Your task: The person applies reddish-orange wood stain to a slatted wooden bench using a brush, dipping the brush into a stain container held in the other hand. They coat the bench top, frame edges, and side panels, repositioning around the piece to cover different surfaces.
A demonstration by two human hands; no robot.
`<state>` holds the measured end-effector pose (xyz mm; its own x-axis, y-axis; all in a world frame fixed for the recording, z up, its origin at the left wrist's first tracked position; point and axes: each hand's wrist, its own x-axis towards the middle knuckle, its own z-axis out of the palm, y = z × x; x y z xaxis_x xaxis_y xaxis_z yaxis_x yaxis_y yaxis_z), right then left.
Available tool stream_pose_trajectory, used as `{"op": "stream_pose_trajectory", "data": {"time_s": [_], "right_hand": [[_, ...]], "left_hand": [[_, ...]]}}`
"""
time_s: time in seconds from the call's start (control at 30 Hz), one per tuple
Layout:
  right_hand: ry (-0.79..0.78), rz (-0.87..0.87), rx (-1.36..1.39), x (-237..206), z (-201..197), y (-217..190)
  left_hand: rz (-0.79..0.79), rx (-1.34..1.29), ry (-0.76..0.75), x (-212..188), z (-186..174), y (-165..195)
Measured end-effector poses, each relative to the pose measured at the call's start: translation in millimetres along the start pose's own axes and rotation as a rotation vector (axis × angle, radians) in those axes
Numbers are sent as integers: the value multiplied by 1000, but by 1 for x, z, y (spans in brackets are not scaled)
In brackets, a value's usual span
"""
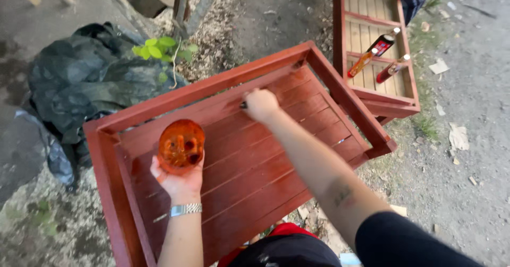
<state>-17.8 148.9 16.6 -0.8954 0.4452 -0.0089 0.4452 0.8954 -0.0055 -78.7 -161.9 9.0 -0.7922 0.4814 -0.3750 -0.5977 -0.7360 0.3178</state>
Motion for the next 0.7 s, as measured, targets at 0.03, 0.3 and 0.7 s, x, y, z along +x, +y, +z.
{"op": "stream_pose_trajectory", "data": {"time_s": [0.03,0.3,0.7], "right_hand": [[39,-16,110,-2,-3,-15],[224,75,1220,-29,10,-12],[89,81,-89,-43,-8,64]], "left_hand": [[-4,4,1,1,1,0],[-47,42,-41,10,9,-9],[-19,8,99,2,0,-21]]}}
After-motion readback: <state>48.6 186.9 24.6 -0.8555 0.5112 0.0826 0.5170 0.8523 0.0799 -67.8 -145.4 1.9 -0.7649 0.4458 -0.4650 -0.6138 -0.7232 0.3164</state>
